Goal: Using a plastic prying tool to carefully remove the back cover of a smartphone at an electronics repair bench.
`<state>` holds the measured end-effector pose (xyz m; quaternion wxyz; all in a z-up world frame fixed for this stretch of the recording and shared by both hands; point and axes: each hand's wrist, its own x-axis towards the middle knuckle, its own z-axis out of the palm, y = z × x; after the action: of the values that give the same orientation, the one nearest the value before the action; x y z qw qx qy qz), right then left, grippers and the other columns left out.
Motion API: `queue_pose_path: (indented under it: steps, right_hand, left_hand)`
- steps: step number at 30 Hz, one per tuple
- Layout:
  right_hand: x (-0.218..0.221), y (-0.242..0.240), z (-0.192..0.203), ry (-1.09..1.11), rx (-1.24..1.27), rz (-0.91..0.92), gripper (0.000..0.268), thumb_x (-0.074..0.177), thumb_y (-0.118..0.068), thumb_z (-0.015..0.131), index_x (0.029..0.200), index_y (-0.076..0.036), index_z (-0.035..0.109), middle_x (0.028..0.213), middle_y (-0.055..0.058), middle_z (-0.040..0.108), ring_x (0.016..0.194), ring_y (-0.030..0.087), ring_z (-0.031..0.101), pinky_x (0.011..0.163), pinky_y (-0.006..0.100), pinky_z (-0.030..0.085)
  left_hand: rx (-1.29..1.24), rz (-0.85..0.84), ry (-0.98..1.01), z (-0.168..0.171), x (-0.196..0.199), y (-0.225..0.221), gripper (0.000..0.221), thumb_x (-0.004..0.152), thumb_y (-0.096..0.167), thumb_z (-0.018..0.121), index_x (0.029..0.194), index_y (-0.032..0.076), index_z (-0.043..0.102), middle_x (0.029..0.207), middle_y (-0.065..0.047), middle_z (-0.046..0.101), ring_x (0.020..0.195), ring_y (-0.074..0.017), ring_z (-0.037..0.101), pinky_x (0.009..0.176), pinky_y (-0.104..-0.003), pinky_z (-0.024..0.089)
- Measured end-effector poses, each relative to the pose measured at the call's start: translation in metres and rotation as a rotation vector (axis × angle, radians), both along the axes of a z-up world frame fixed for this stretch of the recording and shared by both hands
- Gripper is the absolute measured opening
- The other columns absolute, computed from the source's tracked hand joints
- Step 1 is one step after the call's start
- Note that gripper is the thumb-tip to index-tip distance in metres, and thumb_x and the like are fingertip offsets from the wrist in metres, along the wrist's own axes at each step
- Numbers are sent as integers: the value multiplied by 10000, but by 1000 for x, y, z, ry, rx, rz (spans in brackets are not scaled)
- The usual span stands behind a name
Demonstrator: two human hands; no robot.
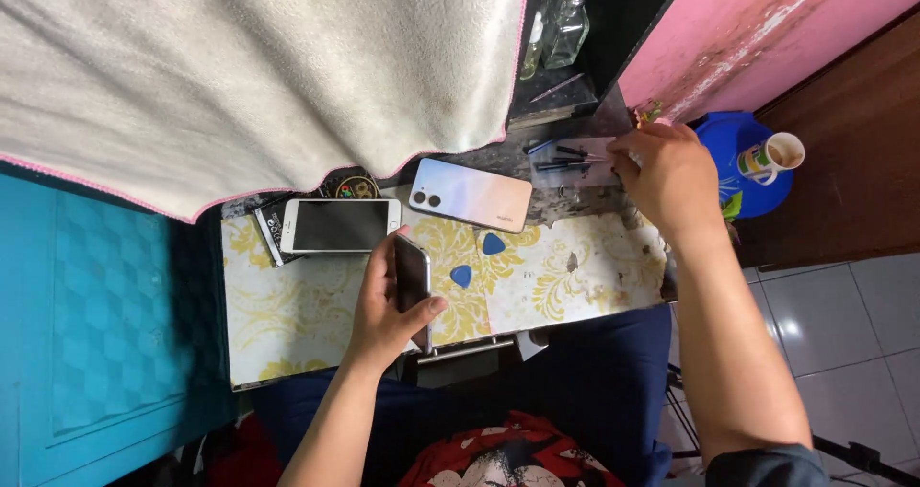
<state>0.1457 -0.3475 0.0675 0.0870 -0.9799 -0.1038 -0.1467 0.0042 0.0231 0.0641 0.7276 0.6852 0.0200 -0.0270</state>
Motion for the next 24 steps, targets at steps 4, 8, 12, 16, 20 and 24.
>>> queue_pose_path:
  steps: [4, 8, 12, 16, 20, 24]
  right_hand:
    - [7, 5, 11, -21, -179, 33, 168, 910, -394, 769, 934, -230, 792, 967, -8, 765, 991, 274, 725, 817, 416, 613]
    - [13, 10, -1, -18, -295, 33, 160, 917, -426, 693, 924, -297, 787, 906, -59, 745, 955, 213, 726, 797, 357, 602]
    - [30, 3, -30, -261, -482, 127, 93, 870, -368, 650, 859, -295, 708, 805, -60, 666, 823, 178, 718, 694, 315, 574]
    - [38, 2, -44, -280, -467, 186, 174, 825, -364, 628, 814, -205, 699, 760, -3, 648, 779, 234, 709, 678, 362, 558]
    - [49, -6, -42, -178, -375, 243, 220, 813, -371, 660, 840, -157, 705, 771, 45, 673, 774, 284, 731, 674, 399, 587]
    - [31, 7, -3, 4, -198, 221, 265, 857, -377, 685, 882, -113, 700, 787, 101, 703, 853, 341, 745, 774, 445, 598]
  left_hand:
    - [27, 14, 3, -9, 0, 3, 1010, 702, 367, 917, 1559, 180, 418, 994, -49, 592, 847, -124, 572, 748, -265, 491]
    - [23, 19, 1, -7, 1, 2, 988, 704, 348, 910, 1552, 184, 429, 978, -37, 599, 808, -104, 593, 703, -227, 491]
    - [-10, 17, -17, -11, 0, 3, 970, 708, 330, 912, 1543, 182, 442, 990, -46, 605, 809, -103, 595, 697, -234, 497]
    - [-15, 26, -16, -15, -2, 6, 977, 697, 311, 924, 1538, 173, 446, 982, -55, 620, 798, -114, 637, 677, -213, 508]
    - [-63, 20, -69, -14, -1, 7, 953, 716, 303, 915, 1531, 161, 442, 955, -39, 596, 787, -98, 624, 672, -196, 510]
    - [-100, 10, -123, -10, -1, 8, 916, 747, 307, 901, 1515, 128, 435, 940, -41, 590, 774, -90, 627, 659, -190, 509]
